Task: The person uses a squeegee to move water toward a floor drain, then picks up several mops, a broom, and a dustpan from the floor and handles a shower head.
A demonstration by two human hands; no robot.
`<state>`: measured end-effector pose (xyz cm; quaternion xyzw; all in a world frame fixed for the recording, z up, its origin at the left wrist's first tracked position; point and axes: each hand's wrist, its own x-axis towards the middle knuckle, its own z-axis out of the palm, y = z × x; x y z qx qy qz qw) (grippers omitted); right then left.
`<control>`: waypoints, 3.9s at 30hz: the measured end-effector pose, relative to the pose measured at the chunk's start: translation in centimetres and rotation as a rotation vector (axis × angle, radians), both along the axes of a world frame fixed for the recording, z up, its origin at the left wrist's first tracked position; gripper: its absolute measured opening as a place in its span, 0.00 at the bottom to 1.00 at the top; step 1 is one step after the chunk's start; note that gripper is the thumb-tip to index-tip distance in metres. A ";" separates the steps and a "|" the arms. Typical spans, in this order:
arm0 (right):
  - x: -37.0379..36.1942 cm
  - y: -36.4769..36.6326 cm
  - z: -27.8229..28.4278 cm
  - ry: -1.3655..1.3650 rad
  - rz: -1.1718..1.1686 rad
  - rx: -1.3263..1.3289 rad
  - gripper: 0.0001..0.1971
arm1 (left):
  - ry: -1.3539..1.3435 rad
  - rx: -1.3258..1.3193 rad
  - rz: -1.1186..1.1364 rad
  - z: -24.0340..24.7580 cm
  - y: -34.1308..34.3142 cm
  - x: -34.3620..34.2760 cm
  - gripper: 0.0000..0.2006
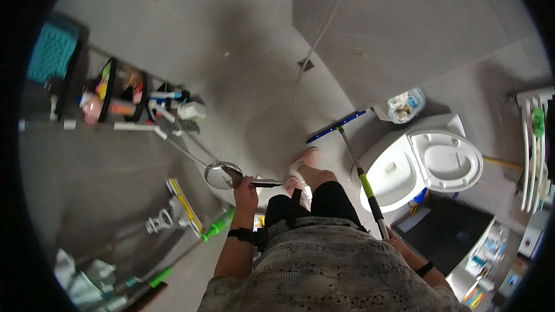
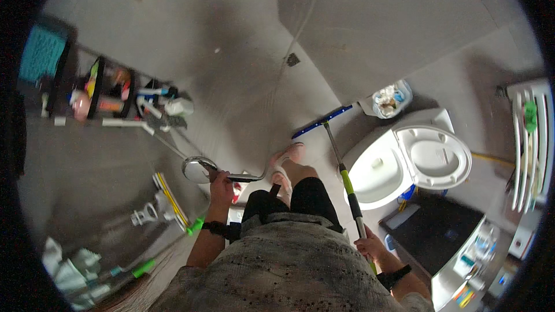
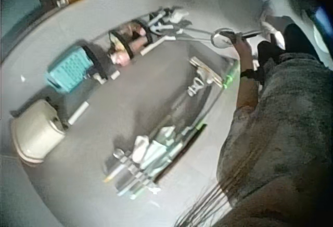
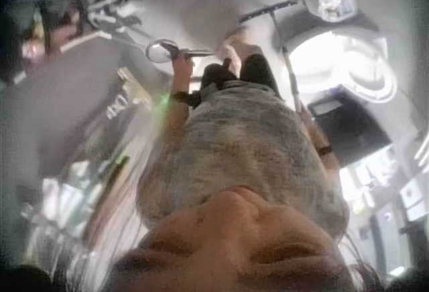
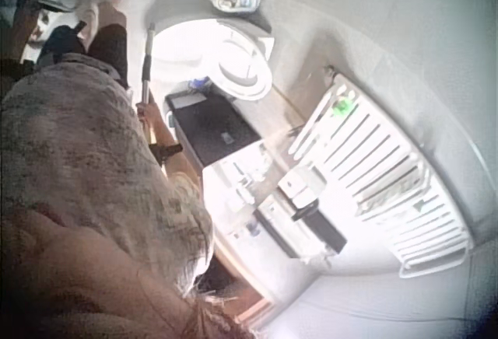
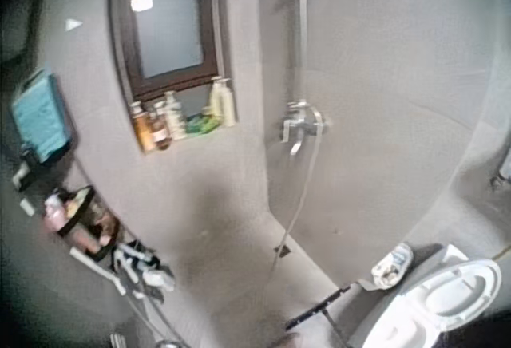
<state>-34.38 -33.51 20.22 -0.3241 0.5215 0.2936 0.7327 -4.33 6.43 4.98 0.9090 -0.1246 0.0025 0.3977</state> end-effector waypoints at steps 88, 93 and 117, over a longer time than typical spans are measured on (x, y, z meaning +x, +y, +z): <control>55.0 8.8 -9.6 -0.636 1.668 -0.412 0.33 | 0.219 -1.544 1.149 7.5 -7.1 0.8 0.18; 59.4 11.9 -13.4 -0.621 1.511 -0.277 0.31 | 0.180 -1.614 1.143 8.6 -10.0 3.5 0.12; 49.3 -12.4 -6.9 -0.126 0.811 -0.073 0.32 | 0.465 -1.009 0.886 9.9 -17.1 8.5 0.08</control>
